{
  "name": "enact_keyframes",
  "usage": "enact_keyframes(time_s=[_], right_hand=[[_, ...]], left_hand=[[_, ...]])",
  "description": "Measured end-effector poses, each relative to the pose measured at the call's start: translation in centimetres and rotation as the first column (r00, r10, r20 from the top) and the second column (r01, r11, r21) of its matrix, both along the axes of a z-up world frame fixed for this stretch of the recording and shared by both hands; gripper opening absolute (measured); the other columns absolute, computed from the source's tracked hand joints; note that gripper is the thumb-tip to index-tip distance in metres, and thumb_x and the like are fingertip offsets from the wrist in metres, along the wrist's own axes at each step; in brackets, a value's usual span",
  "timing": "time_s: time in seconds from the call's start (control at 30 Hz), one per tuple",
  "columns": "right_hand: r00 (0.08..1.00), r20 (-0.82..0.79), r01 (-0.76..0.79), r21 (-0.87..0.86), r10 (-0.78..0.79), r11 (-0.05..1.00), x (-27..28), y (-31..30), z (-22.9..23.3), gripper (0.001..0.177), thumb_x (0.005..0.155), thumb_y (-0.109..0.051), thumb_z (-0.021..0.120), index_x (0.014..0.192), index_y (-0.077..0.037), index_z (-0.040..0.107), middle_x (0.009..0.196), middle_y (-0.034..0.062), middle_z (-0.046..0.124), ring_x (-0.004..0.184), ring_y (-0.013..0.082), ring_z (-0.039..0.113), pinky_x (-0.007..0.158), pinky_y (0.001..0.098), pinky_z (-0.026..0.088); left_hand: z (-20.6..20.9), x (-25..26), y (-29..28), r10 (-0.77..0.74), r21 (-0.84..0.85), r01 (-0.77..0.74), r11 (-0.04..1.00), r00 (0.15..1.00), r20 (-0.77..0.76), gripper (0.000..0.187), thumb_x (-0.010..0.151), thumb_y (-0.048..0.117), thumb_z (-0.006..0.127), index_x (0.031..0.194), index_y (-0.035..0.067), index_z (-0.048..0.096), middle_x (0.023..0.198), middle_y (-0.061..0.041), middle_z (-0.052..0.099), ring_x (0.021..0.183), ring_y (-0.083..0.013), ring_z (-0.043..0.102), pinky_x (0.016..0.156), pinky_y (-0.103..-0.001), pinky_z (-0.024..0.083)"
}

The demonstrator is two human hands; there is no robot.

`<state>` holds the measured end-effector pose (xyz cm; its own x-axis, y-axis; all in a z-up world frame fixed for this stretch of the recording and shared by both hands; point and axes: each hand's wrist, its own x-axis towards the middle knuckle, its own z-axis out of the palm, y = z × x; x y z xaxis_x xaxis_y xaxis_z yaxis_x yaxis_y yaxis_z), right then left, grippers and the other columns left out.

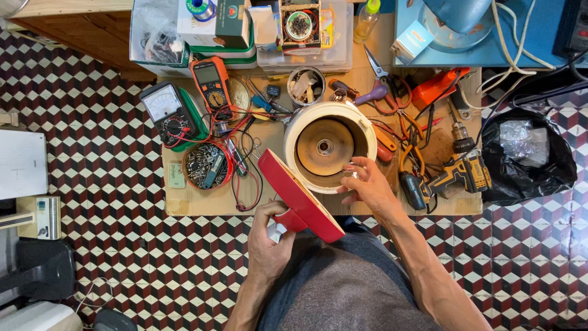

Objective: The person unpacks a new light bulb from a plastic bag and box, then uses pliers to remove a small metal piece from the bulb base. They insert the bulb into the socket of a disassembled red and white appliance, place the lid on top, and then remove the lid and inner pot to continue working on the internal components.

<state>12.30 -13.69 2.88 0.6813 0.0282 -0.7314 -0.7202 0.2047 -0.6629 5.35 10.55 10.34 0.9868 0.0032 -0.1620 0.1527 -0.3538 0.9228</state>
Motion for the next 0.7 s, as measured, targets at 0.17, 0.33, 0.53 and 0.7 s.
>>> enact_keyframes(time_s=[0.17, 0.33, 0.53, 0.7], right_hand=[[0.986, 0.157, -0.024, -0.149, 0.047, 0.989, -1.4, -0.2, -0.3, 0.065, 0.087, -0.014, 0.071, 0.145, 0.004, 0.047, 0.122, 0.0127, 0.068, 0.093, 0.0172, 0.071, 0.074, 0.0285, 0.061], [0.977, 0.213, 0.033, -0.254, 0.023, 0.967, -1.6, 0.2, 0.0, 0.061, 0.088, -0.014, 0.071, 0.143, -0.001, 0.047, 0.116, 0.0124, 0.066, 0.083, 0.017, 0.068, 0.07, 0.0285, 0.057], [0.961, 0.245, 0.165, -0.118, -0.132, 0.979, -1.7, -0.1, -0.7, 0.049, 0.093, -0.014, 0.072, 0.136, 0.004, 0.057, 0.108, 0.0121, 0.071, 0.086, 0.0144, 0.069, 0.075, 0.0248, 0.057], [0.951, 0.28, 0.189, -0.202, -0.128, 0.961, -2.3, -0.7, -0.6, 0.052, 0.091, -0.011, 0.069, 0.14, 0.001, 0.055, 0.107, 0.0078, 0.071, 0.089, 0.0115, 0.07, 0.073, 0.0248, 0.055]], left_hand=[[-0.8, -0.5, 0.1, 0.019, 0.089, -0.023, 0.996, 0.999, 0.049, 0.039, 0.082, 0.005, 0.079, 0.113, 0.005, 0.055, 0.118, -0.012, 0.068, 0.11, -0.0219, 0.07, 0.093, -0.034, 0.057], [-1.3, -0.6, 0.3, 0.029, 0.055, -0.033, 0.998, 0.997, 0.065, 0.04, 0.082, 0.004, 0.079, 0.114, 0.003, 0.055, 0.12, -0.013, 0.067, 0.113, -0.0226, 0.069, 0.096, -0.035, 0.057], [-1.5, -0.7, 0.4, 0.046, 0.026, -0.047, 0.999, 0.998, 0.029, 0.039, 0.083, 0.005, 0.08, 0.114, 0.004, 0.056, 0.117, -0.013, 0.069, 0.105, -0.0218, 0.071, 0.092, -0.034, 0.057], [-1.8, -0.7, 0.5, 0.027, 0.016, -0.028, 0.999, 0.998, 0.058, 0.04, 0.085, 0.007, 0.081, 0.115, 0.003, 0.055, 0.123, -0.014, 0.067, 0.115, -0.0239, 0.07, 0.1, -0.036, 0.057]])
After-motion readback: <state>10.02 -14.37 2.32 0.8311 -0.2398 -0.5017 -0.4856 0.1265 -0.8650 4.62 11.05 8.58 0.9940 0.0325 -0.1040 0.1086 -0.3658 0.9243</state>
